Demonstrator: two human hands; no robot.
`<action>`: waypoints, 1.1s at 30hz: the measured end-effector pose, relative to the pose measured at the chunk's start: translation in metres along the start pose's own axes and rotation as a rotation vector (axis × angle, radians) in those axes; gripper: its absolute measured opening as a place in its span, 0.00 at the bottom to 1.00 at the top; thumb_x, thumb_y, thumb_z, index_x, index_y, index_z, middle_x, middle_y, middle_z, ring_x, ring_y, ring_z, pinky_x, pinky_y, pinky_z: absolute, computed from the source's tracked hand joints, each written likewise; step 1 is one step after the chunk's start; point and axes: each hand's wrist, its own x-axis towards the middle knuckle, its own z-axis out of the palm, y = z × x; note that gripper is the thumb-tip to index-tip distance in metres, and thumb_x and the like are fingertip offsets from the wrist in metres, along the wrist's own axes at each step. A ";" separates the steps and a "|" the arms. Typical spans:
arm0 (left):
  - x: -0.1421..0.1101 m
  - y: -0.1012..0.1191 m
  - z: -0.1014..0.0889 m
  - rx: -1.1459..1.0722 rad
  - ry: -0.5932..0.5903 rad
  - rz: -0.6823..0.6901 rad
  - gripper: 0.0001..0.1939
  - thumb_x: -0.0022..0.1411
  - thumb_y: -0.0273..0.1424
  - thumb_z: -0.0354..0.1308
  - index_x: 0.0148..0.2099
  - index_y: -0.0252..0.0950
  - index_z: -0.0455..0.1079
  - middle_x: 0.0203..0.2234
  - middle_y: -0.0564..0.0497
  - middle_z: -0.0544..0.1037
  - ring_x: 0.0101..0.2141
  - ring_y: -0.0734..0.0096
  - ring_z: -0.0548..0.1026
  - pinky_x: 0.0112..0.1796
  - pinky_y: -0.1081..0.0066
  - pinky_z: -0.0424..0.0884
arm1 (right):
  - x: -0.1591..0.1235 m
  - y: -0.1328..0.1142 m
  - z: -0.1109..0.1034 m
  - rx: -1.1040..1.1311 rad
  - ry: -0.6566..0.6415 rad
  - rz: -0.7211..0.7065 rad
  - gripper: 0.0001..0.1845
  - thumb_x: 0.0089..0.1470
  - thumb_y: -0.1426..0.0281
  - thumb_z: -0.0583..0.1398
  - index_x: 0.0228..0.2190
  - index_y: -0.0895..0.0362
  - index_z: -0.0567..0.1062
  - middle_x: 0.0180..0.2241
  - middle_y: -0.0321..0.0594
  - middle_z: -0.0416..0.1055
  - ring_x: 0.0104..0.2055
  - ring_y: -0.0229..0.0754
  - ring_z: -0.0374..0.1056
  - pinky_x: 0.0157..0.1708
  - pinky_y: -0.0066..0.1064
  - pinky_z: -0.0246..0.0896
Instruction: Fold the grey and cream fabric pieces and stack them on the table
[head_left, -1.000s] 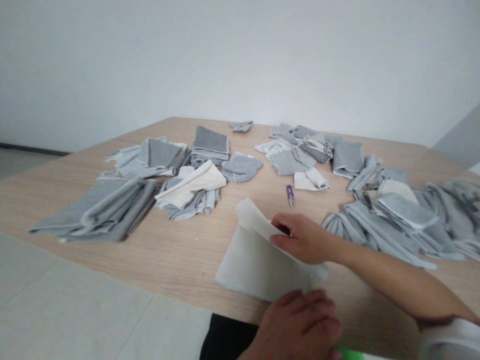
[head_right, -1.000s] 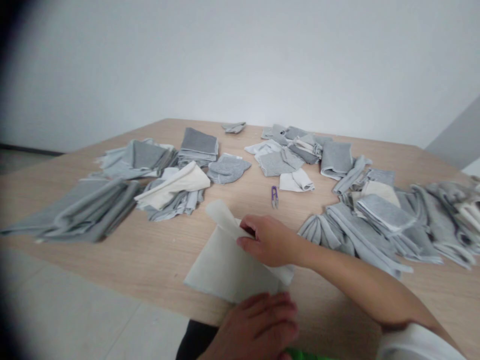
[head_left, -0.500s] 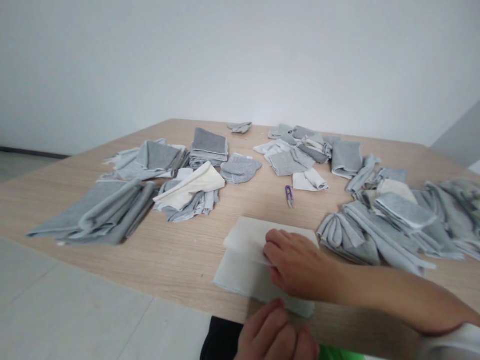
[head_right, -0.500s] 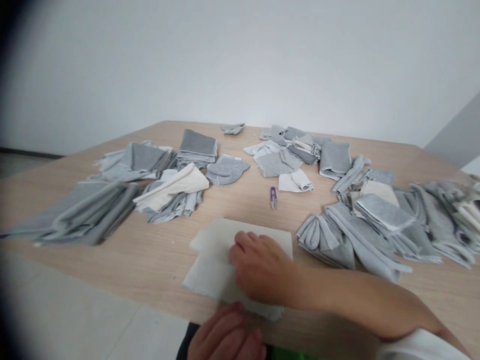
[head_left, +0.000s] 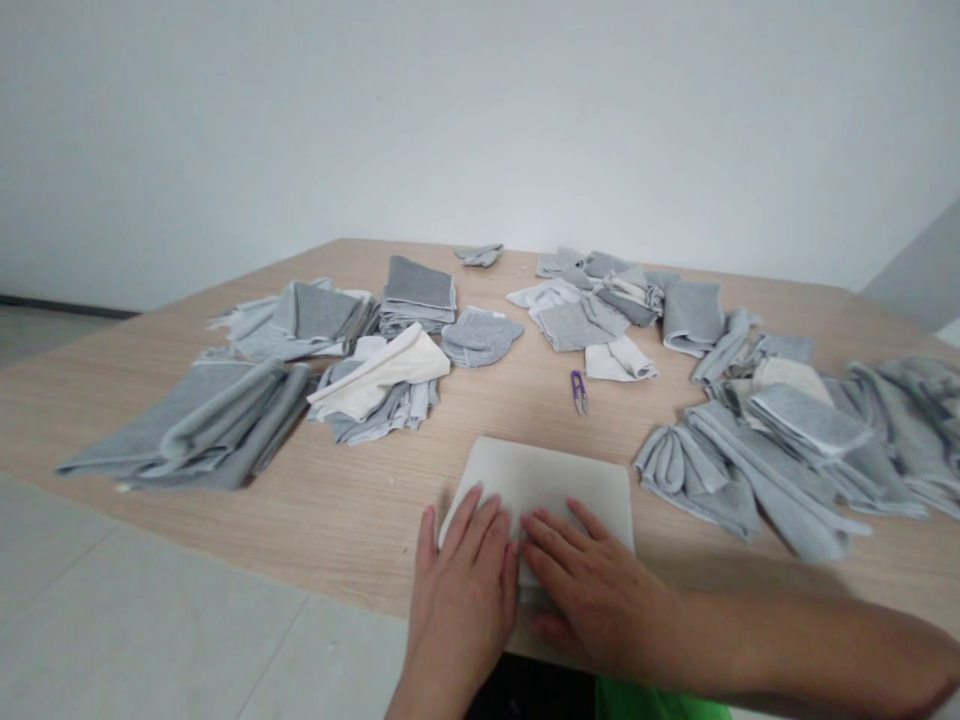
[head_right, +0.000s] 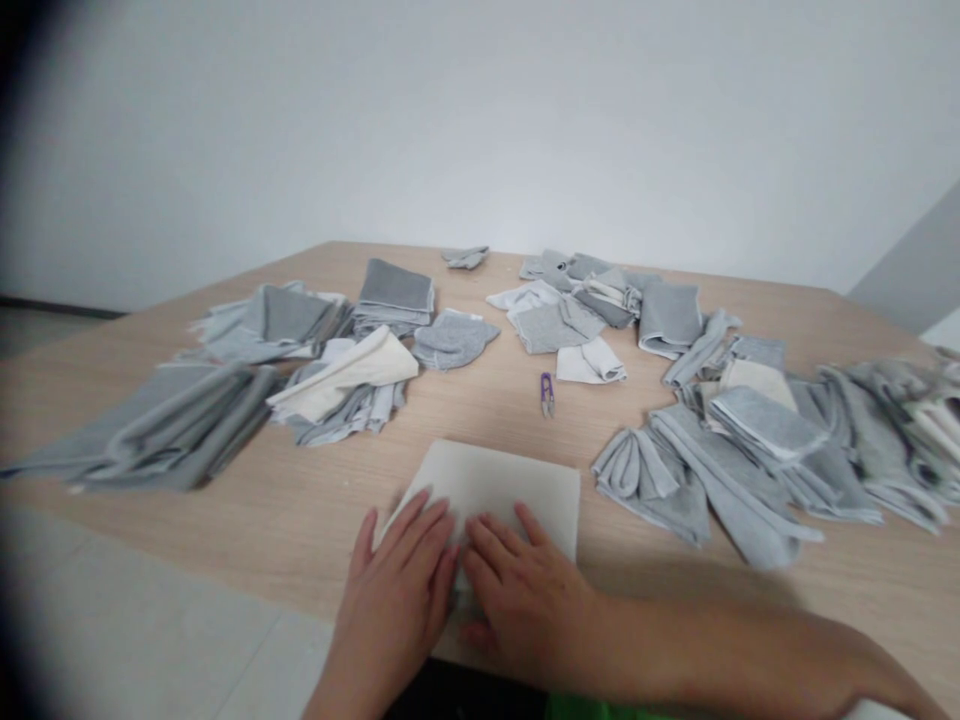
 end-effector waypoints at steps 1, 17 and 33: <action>-0.001 -0.003 0.002 0.032 -0.017 -0.012 0.12 0.65 0.29 0.50 0.46 0.39 0.73 0.50 0.48 0.77 0.56 0.55 0.69 0.60 0.46 0.48 | -0.002 0.002 -0.002 0.017 -0.022 0.027 0.31 0.63 0.56 0.50 0.59 0.64 0.63 0.63 0.54 0.58 0.66 0.54 0.51 0.64 0.57 0.41; 0.024 -0.034 -0.005 -0.261 -0.287 -0.628 0.45 0.65 0.49 0.42 0.69 0.22 0.32 0.60 0.29 0.63 0.57 0.46 0.67 0.54 0.53 0.64 | -0.010 0.006 0.015 -0.014 0.030 0.014 0.37 0.58 0.65 0.55 0.65 0.62 0.51 0.67 0.53 0.45 0.69 0.55 0.41 0.65 0.58 0.33; 0.051 -0.035 -0.027 -1.248 -0.413 -0.941 0.24 0.54 0.50 0.61 0.39 0.32 0.73 0.26 0.46 0.80 0.30 0.58 0.78 0.30 0.67 0.71 | -0.002 0.019 0.036 -0.566 0.590 -0.198 0.16 0.64 0.66 0.51 0.48 0.54 0.74 0.52 0.37 0.74 0.57 0.46 0.64 0.66 0.55 0.19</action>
